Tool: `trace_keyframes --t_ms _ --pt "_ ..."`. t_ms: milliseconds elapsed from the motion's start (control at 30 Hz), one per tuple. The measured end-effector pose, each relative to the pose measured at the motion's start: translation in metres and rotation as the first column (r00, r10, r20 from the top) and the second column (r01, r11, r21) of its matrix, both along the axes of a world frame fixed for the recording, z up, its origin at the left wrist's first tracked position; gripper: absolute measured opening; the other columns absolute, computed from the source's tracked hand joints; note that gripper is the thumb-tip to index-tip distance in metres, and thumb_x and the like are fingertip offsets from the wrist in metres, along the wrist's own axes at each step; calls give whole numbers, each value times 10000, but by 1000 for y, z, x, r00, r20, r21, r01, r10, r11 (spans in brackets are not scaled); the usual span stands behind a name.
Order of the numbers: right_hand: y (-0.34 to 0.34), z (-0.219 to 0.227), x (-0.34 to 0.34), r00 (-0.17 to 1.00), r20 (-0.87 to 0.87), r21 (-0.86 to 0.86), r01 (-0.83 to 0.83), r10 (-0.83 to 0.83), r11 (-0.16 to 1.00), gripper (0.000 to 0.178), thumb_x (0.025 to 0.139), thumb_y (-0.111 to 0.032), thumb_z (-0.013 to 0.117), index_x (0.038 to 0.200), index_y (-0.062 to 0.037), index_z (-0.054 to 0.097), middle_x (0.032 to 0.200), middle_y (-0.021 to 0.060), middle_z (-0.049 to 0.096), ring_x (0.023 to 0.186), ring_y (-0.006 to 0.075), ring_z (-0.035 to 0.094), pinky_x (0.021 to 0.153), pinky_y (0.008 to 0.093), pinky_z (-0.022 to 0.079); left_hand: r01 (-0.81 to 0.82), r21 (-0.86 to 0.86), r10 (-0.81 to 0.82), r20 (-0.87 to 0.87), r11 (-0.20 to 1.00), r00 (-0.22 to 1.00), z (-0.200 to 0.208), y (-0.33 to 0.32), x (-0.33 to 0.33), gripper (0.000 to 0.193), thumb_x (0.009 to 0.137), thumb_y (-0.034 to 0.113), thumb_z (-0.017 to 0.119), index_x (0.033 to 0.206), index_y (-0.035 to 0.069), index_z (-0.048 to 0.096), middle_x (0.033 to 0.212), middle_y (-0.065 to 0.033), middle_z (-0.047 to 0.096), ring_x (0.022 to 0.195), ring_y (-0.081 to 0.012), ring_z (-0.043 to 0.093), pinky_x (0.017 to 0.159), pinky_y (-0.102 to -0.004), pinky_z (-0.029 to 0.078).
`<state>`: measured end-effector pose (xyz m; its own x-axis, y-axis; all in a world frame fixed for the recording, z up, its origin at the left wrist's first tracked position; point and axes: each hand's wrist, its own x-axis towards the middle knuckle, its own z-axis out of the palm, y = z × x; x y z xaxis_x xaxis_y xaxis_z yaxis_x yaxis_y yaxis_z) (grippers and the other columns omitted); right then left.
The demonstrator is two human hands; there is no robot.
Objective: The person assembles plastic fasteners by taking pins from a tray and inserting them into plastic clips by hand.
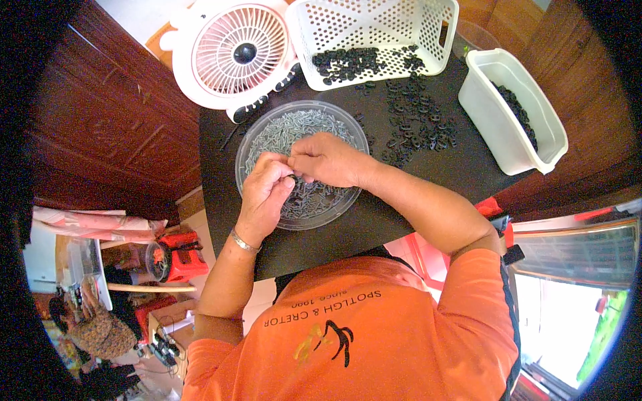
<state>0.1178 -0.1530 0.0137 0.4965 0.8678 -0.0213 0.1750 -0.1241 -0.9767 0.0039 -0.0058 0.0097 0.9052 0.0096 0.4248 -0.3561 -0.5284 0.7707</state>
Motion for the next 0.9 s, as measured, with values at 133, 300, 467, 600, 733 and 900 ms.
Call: trace_keyframes --t_ms 133,300,467,600,733,900 --pt "-1 6 -1 999 -34 -35 -29 28 999 215 870 -176 517 734 -18 570 651 17 563 607 71 518 554 230 419 21 -31 -20 7 999 1000 -1 2 1 52 798 32 548 847 12 544 868 -109 525 781 -243 559 713 -317 455" --pt "0 6 -2 999 40 -63 -30 33 998 189 859 -157 535 750 -8 580 660 18 583 617 69 526 567 228 423 48 -154 -59 -70 987 996 -5 10 1 120 828 106 552 815 -10 523 908 -84 528 747 -154 534 673 -263 443" --pt "0 1 0 994 101 -43 -29 33 999 151 845 -130 562 763 -7 588 668 15 599 632 63 525 584 227 424 16 -466 -163 -278 885 947 -7 11 1 117 834 123 540 806 10 536 854 -54 531 666 -118 526 616 -257 439" --pt "1 5 -2 992 122 -48 -22 28 999 132 839 -120 575 771 -7 591 675 11 602 642 58 525 590 227 426 -24 -563 -196 -327 826 925 -6 13 0 126 837 138 528 797 19 542 778 -43 539 655 -119 528 607 -252 435" --pt "1 4 -3 994 110 -40 -18 22 999 101 830 -96 585 781 -8 596 688 11 607 656 57 532 609 226 435 -33 -580 -197 -328 814 924 -9 15 1 142 846 159 532 814 23 558 713 -36 551 636 -111 523 589 -239 422" --pt "1 2 -1 991 130 -45 -27 33 999 80 819 -84 592 791 -10 602 700 15 613 665 59 539 623 224 442 -53 -576 -182 -343 816 922 -8 13 1 156 841 173 530 804 23 551 690 -42 553 612 -117 517 584 -241 417"
